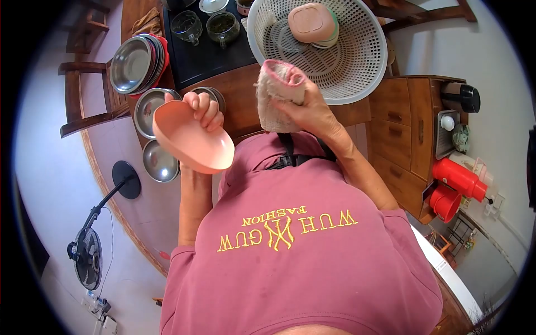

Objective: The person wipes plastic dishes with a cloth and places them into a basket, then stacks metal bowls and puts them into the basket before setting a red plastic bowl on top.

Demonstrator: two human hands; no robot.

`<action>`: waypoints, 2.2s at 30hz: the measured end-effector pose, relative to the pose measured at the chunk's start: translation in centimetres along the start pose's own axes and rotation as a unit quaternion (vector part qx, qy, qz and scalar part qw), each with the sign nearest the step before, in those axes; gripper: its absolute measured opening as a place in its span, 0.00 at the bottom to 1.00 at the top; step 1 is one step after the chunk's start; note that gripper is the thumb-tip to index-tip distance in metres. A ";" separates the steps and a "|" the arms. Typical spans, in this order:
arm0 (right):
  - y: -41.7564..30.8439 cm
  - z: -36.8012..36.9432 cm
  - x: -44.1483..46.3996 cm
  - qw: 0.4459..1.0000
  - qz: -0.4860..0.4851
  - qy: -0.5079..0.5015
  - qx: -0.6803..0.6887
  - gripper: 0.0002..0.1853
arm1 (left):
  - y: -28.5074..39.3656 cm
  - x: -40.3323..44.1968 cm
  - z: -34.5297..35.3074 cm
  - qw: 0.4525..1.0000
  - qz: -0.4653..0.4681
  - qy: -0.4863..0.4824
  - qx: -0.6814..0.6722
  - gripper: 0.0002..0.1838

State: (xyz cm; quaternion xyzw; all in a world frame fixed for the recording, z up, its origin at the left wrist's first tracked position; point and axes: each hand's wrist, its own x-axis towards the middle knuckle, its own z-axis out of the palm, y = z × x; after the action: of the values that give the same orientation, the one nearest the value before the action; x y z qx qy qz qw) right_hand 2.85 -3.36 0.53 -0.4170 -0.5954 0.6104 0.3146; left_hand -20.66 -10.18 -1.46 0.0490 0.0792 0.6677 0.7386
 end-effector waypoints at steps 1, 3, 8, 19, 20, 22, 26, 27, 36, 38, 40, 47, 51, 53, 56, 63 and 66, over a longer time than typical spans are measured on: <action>0.5 0.0 0.1 1.000 0.000 0.000 0.000 0.26 | 0.2 0.0 0.4 1.000 0.000 -0.007 -0.002 0.27; 2.0 0.1 0.6 0.948 -0.059 -0.051 -0.308 0.28 | 0.1 0.2 0.7 1.000 0.000 -0.012 0.001 0.27; 2.4 0.3 0.5 0.912 -0.218 -0.016 -0.348 0.25 | -0.5 0.6 -0.1 0.999 0.020 0.008 0.050 0.28; -4.1 -0.9 -0.5 0.993 0.081 -0.082 0.009 0.23 | -4.8 3.5 -0.2 0.921 0.125 0.309 0.203 0.25; -4.3 -1.4 -0.3 0.993 0.096 -0.055 0.049 0.18 | -5.0 3.7 0.4 0.911 0.123 0.301 0.255 0.25; -3.7 -3.2 0.4 0.998 0.057 0.004 0.025 0.14 | -5.4 3.7 -0.6 0.893 0.107 0.296 0.323 0.24; -0.3 -7.2 3.6 0.986 0.026 0.157 0.048 0.12 | -6.8 3.0 1.3 0.845 0.114 0.269 0.449 0.23; 0.0 -8.0 4.6 0.984 0.039 0.166 0.055 0.11 | -6.7 2.3 1.0 0.848 0.099 0.242 0.461 0.22; 5.9 -13.9 12.7 0.966 0.078 0.210 -0.126 0.37 | -5.9 -3.7 0.8 0.827 0.054 0.286 0.480 0.13; 7.0 -14.4 12.7 0.957 0.069 0.220 -0.176 0.34 | -5.3 -5.5 -0.3 0.818 0.050 0.316 0.477 0.12; 6.6 -14.0 12.1 0.958 0.056 0.202 -0.196 0.31 | -4.8 -7.4 -2.0 0.807 0.045 0.345 0.477 0.13; 1.7 -7.2 10.2 0.963 -0.126 0.130 -0.201 0.22 | -4.7 -10.4 -7.7 0.749 0.066 0.507 0.422 0.29; -1.5 -2.0 9.2 0.946 -0.222 0.034 -0.235 0.17 | -4.1 -9.8 -8.6 0.761 0.050 0.495 0.415 0.37; -2.1 0.5 8.7 0.935 -0.227 -0.061 -0.267 0.15 | -3.5 -9.0 -9.3 0.767 0.046 0.492 0.408 0.37; 1.0 3.4 8.1 0.917 -0.181 -0.193 -0.297 0.18 | -2.8 -7.1 -8.9 0.790 0.074 0.483 0.371 0.31; 4.7 5.8 7.6 0.896 -0.103 -0.275 -0.332 0.35 | -1.3 -5.0 -9.9 0.805 0.041 0.466 0.364 0.30; 4.9 5.5 7.2 0.896 -0.080 -0.282 -0.332 0.37 | -0.9 -4.1 -8.8 0.828 0.068 0.417 0.369 0.33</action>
State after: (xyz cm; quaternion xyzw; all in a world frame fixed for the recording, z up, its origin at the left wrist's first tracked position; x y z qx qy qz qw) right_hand -4.76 -0.01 -5.60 -0.2584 -0.8589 0.4416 0.0246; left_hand -21.78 -14.63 -10.05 0.0399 0.6167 0.5942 0.5149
